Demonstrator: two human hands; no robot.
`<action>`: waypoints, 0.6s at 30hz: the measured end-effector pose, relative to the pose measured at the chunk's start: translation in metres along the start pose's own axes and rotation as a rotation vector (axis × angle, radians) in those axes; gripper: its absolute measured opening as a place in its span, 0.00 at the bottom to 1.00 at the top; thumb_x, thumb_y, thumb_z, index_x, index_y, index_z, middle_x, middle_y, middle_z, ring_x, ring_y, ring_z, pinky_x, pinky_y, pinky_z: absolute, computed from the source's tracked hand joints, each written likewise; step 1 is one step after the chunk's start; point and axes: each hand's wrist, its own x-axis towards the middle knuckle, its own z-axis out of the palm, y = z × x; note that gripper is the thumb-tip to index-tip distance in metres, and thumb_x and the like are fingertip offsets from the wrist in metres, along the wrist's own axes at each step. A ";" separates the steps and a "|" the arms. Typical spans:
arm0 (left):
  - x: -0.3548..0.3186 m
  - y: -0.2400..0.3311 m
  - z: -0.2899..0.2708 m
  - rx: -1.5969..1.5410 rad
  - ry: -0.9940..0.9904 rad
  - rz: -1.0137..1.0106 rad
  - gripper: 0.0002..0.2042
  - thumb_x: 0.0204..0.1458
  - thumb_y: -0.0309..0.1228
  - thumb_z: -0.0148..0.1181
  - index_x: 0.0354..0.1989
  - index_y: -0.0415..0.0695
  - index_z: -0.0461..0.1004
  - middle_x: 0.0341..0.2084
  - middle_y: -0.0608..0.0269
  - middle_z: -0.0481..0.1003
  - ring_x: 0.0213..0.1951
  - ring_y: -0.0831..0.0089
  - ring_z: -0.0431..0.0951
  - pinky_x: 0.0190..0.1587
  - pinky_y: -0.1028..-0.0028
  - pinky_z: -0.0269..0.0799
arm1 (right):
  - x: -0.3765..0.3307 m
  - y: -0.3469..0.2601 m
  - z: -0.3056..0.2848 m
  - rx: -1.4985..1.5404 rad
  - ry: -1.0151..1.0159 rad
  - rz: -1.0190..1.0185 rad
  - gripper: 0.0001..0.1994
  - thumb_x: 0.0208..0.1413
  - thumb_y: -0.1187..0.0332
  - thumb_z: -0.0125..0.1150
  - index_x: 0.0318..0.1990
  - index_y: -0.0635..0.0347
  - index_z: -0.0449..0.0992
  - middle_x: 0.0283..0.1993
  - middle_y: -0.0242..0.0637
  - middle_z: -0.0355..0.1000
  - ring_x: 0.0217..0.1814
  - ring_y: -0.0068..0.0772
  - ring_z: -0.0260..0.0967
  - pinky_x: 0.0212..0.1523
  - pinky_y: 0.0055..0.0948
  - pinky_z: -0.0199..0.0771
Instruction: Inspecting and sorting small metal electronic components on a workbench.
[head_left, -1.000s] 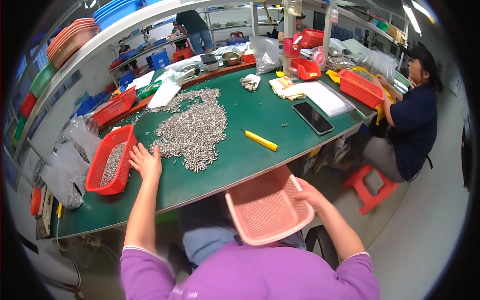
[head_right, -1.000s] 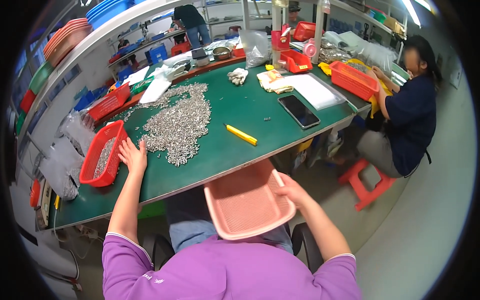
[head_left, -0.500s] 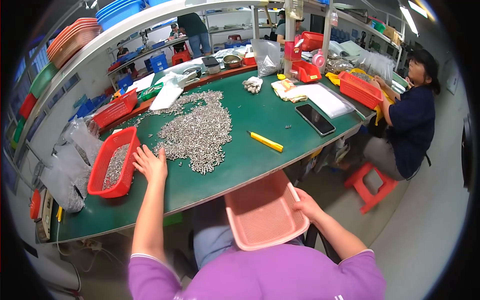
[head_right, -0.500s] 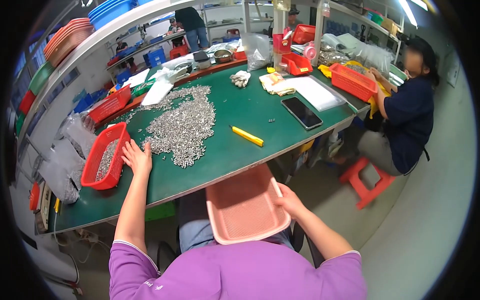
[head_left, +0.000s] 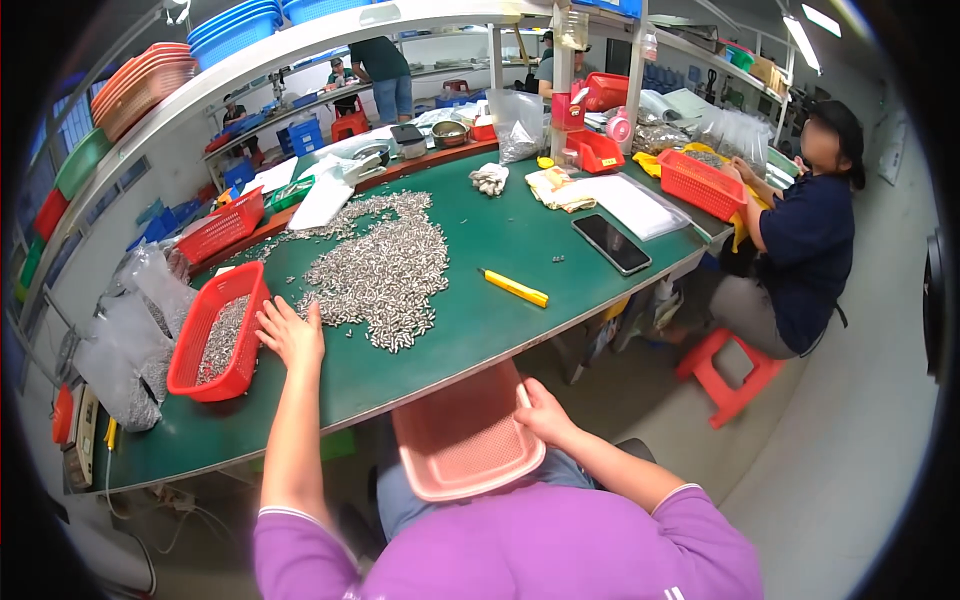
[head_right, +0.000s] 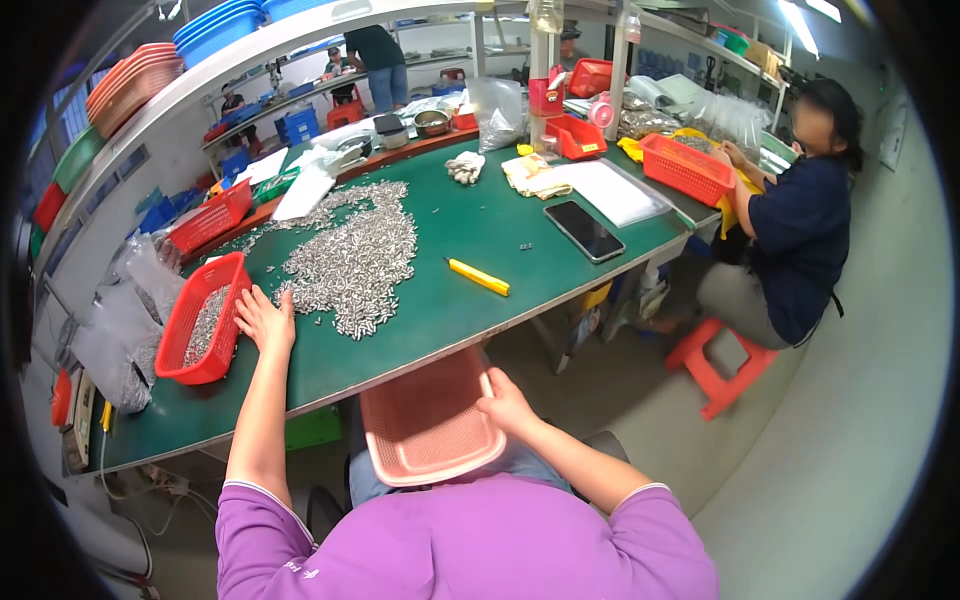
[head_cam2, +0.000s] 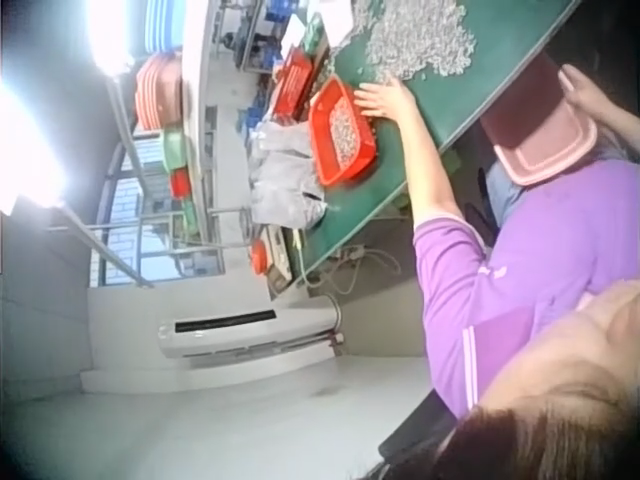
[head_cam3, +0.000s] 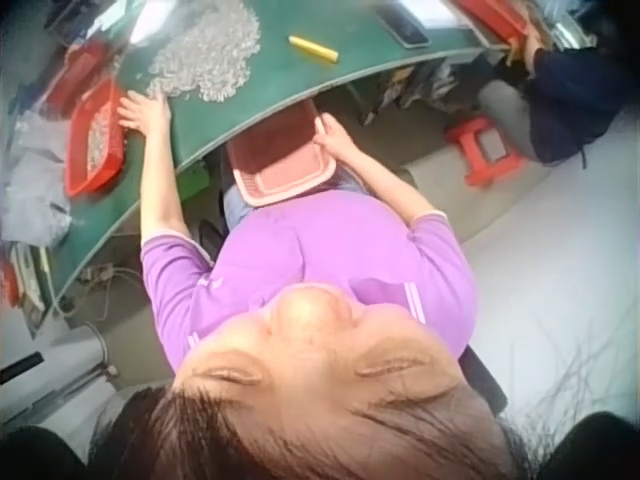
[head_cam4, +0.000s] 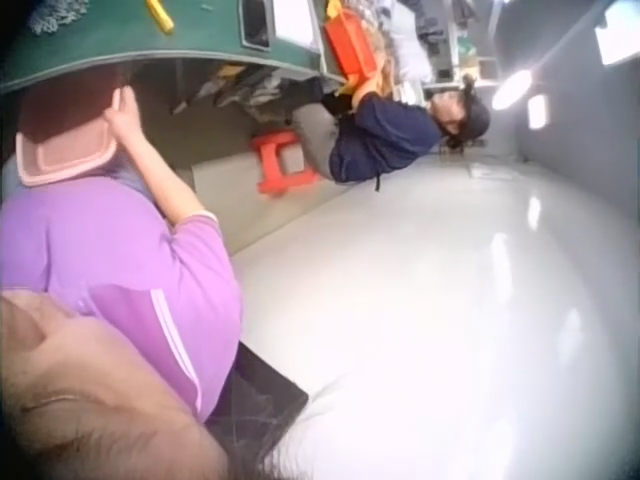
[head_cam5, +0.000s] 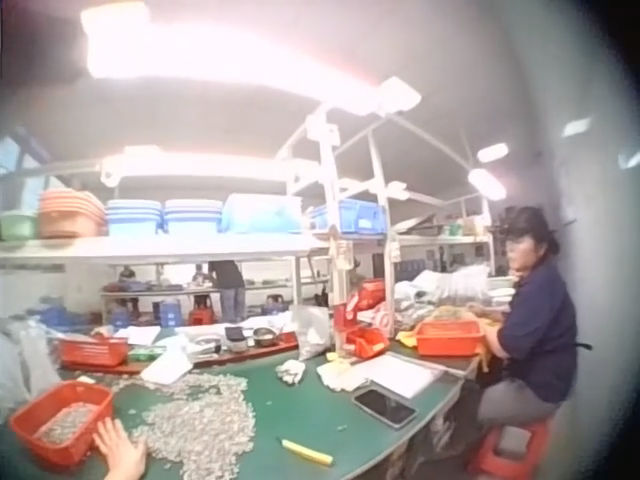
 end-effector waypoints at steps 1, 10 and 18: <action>-0.001 -0.001 -0.001 0.005 -0.010 -0.009 0.42 0.61 0.60 0.49 0.71 0.36 0.55 0.72 0.41 0.52 0.74 0.43 0.45 0.72 0.41 0.37 | -0.004 -0.018 0.007 0.023 -0.002 -0.004 0.28 0.47 0.79 0.59 0.59 0.67 0.62 0.45 0.38 0.69 0.47 0.32 0.68 0.45 0.30 0.70; -0.003 0.004 -0.005 -0.028 0.015 -0.002 0.41 0.60 0.59 0.49 0.69 0.34 0.57 0.71 0.40 0.54 0.73 0.42 0.47 0.72 0.41 0.37 | -0.040 -0.052 -0.013 0.110 -0.091 -0.093 0.37 0.48 0.80 0.56 0.69 0.63 0.55 0.58 0.42 0.66 0.61 0.35 0.67 0.58 0.31 0.69; 0.000 0.005 -0.004 -0.017 0.146 0.094 0.37 0.60 0.54 0.54 0.66 0.32 0.62 0.68 0.42 0.58 0.72 0.44 0.50 0.73 0.44 0.40 | -0.021 0.001 0.001 0.259 0.045 -0.152 0.39 0.48 0.85 0.50 0.73 0.67 0.53 0.73 0.44 0.57 0.77 0.34 0.52 0.74 0.31 0.52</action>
